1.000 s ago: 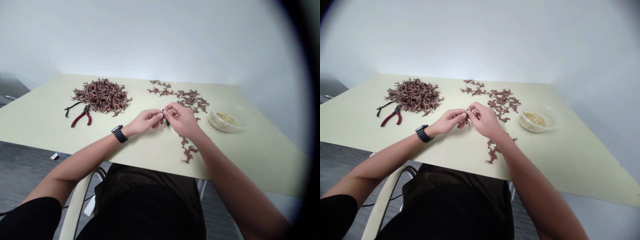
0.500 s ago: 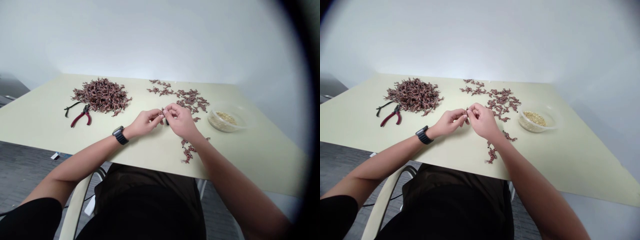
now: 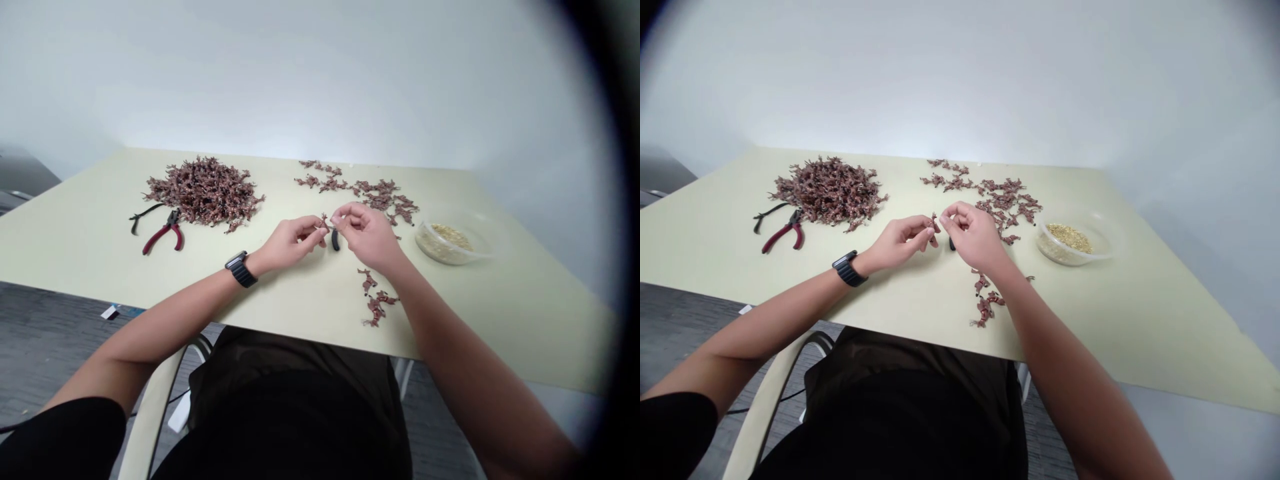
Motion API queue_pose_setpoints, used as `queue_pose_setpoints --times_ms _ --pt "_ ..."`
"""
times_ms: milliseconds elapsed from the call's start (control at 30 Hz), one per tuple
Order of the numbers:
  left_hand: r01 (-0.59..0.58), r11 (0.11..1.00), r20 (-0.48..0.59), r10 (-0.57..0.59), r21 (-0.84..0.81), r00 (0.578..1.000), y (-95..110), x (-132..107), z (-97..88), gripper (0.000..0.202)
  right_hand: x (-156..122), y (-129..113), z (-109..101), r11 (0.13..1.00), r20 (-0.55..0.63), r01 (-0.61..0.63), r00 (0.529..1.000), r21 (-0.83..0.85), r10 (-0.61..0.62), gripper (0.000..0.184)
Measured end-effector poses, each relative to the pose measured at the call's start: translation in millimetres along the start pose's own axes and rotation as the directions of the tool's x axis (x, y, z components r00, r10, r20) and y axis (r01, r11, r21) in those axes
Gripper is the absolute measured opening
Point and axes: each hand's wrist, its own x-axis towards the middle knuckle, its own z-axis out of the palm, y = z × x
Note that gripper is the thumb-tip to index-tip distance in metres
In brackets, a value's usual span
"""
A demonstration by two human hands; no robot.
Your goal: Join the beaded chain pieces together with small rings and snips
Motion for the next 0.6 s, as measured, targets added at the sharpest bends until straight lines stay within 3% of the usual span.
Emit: queue_pose_setpoints --times_ms 133,367,500,600 --pt "0.026 0.996 0.005 -0.026 -0.081 1.000 -1.7 0.5 1.0 0.041 -1.8 -0.8 -0.5 0.963 -0.011 0.162 0.986 -0.217 -0.169 0.015" --pt "0.012 0.996 0.031 -0.009 -0.083 0.999 0.4 0.0 1.5 0.039 -5.8 -2.9 -1.7 0.924 0.052 0.239 0.971 -0.298 -0.235 0.014" --pt "-0.069 0.985 0.027 0.065 0.157 0.998 1.4 -2.0 -1.1 0.034 -7.2 -6.3 0.3 0.960 0.031 0.165 0.986 -0.224 -0.162 0.014" --pt "-0.178 0.912 0.056 0.169 0.371 0.984 -1.2 -2.5 -4.2 0.029 -5.7 -5.0 0.4 0.997 0.071 -0.049 0.996 0.052 0.045 0.021"
